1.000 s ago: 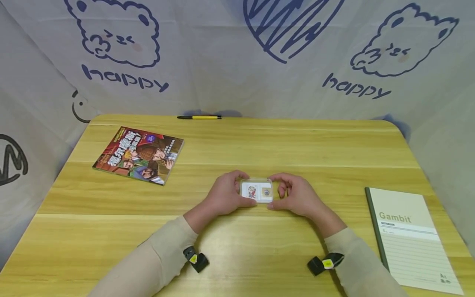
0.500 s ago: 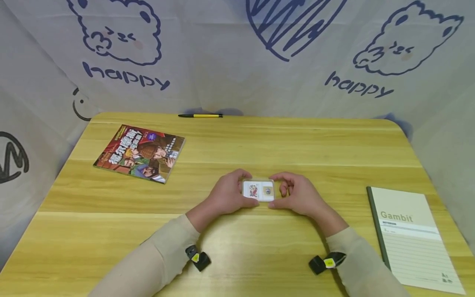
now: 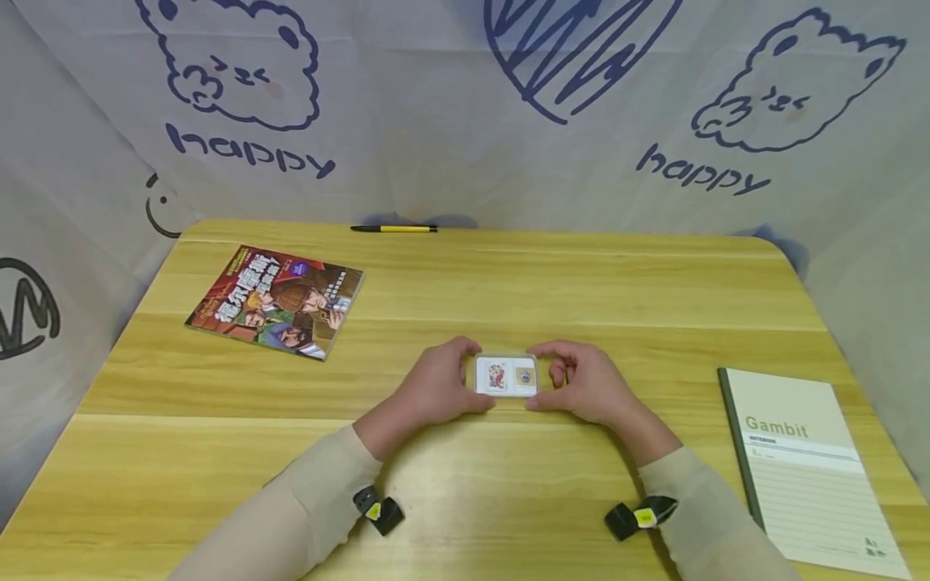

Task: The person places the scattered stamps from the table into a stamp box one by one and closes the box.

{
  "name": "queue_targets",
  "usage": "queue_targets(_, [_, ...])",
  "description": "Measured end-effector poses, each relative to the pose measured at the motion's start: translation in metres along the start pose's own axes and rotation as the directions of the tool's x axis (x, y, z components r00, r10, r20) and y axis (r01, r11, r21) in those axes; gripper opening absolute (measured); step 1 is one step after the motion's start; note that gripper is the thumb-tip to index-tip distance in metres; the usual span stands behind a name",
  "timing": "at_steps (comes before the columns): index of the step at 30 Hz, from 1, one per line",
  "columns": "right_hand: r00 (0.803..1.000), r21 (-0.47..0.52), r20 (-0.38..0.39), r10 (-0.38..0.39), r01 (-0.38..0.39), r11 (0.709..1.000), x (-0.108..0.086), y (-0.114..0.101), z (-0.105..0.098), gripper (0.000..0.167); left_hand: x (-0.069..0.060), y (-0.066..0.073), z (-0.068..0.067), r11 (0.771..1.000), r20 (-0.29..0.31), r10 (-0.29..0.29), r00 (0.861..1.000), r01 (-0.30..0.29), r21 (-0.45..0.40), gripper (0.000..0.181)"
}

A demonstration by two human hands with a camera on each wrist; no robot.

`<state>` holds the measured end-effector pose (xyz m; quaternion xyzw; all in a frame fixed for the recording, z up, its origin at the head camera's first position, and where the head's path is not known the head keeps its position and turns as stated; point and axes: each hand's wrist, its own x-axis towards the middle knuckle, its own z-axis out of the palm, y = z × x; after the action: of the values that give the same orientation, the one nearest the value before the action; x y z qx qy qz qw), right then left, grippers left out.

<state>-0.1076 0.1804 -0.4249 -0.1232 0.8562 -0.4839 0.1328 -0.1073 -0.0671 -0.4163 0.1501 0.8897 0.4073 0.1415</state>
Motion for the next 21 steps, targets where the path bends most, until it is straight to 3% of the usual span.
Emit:
queue_targets(10, [1.0, -0.02, 0.008, -0.018, 0.018, 1.0, 0.001, 0.0054, -0.0012, 0.063, -0.0019, -0.0016, 0.0002, 1.0, -0.008, 0.026, 1.0, -0.026, -0.004, 0.07])
queue_targets(21, [1.0, 0.012, -0.007, -0.025, 0.025, 1.0, -0.0008, 0.0035, -0.0025, 0.06, -0.0012, -0.0034, 0.0003, 1.0, -0.015, 0.015, 1.0, -0.016, -0.006, 0.07])
